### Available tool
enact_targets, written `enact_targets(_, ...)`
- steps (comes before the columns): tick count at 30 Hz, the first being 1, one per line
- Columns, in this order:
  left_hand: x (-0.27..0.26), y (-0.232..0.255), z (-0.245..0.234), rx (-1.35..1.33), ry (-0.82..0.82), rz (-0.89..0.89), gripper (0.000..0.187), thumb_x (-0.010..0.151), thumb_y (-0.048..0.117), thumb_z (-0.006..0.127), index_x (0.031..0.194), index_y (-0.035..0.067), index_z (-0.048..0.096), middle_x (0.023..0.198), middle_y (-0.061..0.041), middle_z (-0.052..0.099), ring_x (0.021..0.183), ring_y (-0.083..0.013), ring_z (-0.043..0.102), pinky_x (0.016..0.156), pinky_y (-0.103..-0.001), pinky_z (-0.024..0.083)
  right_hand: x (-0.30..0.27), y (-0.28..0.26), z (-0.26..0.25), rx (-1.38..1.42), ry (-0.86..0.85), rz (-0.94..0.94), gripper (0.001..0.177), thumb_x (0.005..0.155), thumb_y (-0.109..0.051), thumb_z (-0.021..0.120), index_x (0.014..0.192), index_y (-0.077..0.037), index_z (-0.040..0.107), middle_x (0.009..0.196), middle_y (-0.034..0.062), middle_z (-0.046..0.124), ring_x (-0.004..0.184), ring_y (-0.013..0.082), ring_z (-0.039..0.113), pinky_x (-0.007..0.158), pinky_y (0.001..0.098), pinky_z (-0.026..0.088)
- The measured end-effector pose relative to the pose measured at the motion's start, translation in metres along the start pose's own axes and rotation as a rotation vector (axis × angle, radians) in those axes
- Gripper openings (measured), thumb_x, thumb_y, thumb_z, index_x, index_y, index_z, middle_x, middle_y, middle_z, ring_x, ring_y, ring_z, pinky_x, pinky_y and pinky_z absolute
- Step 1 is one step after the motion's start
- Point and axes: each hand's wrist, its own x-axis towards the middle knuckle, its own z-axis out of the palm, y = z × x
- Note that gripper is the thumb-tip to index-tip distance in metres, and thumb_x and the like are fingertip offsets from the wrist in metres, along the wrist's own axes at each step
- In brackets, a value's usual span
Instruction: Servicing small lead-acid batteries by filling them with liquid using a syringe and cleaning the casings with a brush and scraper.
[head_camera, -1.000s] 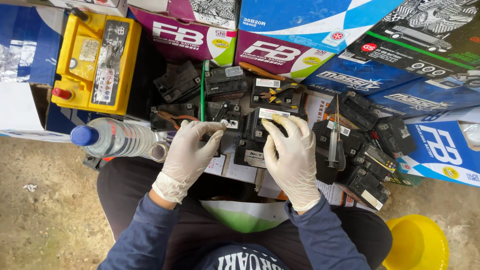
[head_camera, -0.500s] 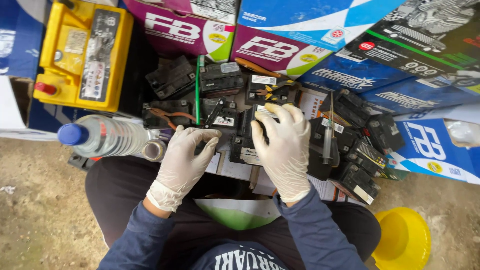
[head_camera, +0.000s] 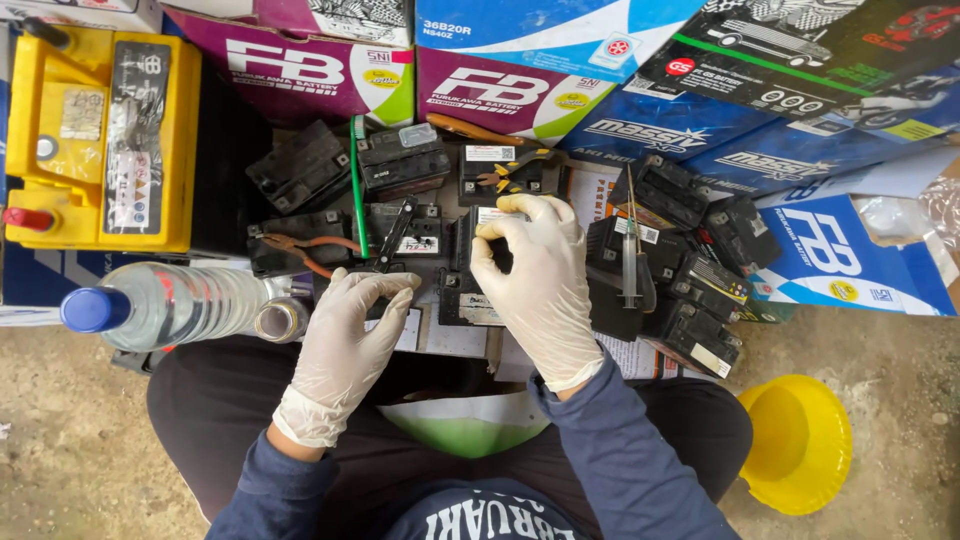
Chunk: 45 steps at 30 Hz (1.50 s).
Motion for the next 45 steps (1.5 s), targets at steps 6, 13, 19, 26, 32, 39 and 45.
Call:
enact_targets(6, -0.001, 0.001, -0.002, 0.017, -0.011, 0.009, 0.01, 0.098, 0.021, 0.07, 0.103, 0.018, 0.076, 0.105, -0.001, 0.077, 0.11, -0.023, 0.07, 0.118, -0.045, 0.032, 0.003, 0.004, -0.003, 0.024, -0.045, -0.013, 0.009, 0.08, -0.021, 0.079, 0.087, -0.023, 0.073, 0.109, 0.0004, 0.065, 0.113, 0.027, 0.059, 0.097, 0.039, 0.048)
enact_targets(13, -0.002, 0.004, 0.0, -0.024, -0.017, 0.007, 0.008, 0.098, 0.022, 0.07, 0.102, 0.018, 0.076, 0.105, 0.0, 0.077, 0.11, -0.0219, 0.071, 0.119, -0.044, 0.03, 0.003, 0.004, -0.002, 0.031, -0.064, 0.03, 0.007, 0.08, -0.021, 0.077, 0.085, -0.021, 0.072, 0.105, 0.0006, 0.065, 0.111, 0.028, 0.061, 0.095, 0.0409, 0.05)
enact_targets(19, -0.002, 0.007, 0.0, -0.013, -0.016, 0.022, 0.007, 0.097, 0.019, 0.071, 0.1, 0.017, 0.076, 0.105, -0.001, 0.077, 0.111, -0.0236, 0.07, 0.118, -0.045, 0.031, 0.002, 0.001, -0.001, -0.015, -0.025, -0.003, 0.006, 0.084, -0.02, 0.075, 0.087, -0.02, 0.07, 0.106, -0.0002, 0.063, 0.114, 0.0259, 0.057, 0.096, 0.0404, 0.046)
enact_targets(26, -0.003, 0.012, 0.001, -0.004, -0.02, 0.02, 0.007, 0.097, 0.018, 0.071, 0.1, 0.013, 0.076, 0.105, -0.004, 0.077, 0.11, -0.0273, 0.071, 0.118, -0.048, 0.031, -0.003, -0.002, -0.001, 0.042, 0.002, 0.002, 0.003, 0.093, -0.02, 0.074, 0.095, -0.018, 0.073, 0.107, 0.0015, 0.063, 0.116, 0.0261, 0.057, 0.097, 0.0403, 0.046)
enact_targets(32, -0.002, 0.008, 0.003, 0.011, -0.01, 0.036, 0.008, 0.098, 0.02, 0.07, 0.1, 0.015, 0.076, 0.105, -0.002, 0.078, 0.11, -0.024, 0.071, 0.118, -0.045, 0.031, -0.01, -0.01, -0.009, 0.027, 0.026, -0.039, 0.008, 0.097, -0.019, 0.071, 0.103, -0.019, 0.076, 0.107, 0.0019, 0.066, 0.113, 0.0251, 0.059, 0.096, 0.0378, 0.046)
enact_targets(39, -0.002, 0.001, 0.004, 0.024, -0.001, 0.052, 0.01, 0.097, 0.022, 0.071, 0.1, 0.015, 0.077, 0.103, -0.002, 0.077, 0.11, -0.0232, 0.071, 0.117, -0.044, 0.034, -0.017, -0.003, -0.013, 0.04, 0.036, -0.067, 0.02, 0.093, -0.018, 0.075, 0.112, -0.017, 0.077, 0.111, 0.0034, 0.069, 0.115, 0.0255, 0.06, 0.099, 0.0368, 0.048)
enact_targets(45, -0.002, -0.006, 0.005, 0.018, 0.017, 0.04, 0.008, 0.096, 0.022, 0.072, 0.101, 0.018, 0.078, 0.101, -0.001, 0.077, 0.107, -0.0249, 0.071, 0.115, -0.043, 0.035, -0.018, 0.002, -0.018, 0.029, 0.052, -0.112, 0.024, 0.09, -0.017, 0.079, 0.114, -0.016, 0.076, 0.112, 0.0053, 0.069, 0.115, 0.0276, 0.06, 0.101, 0.038, 0.048)
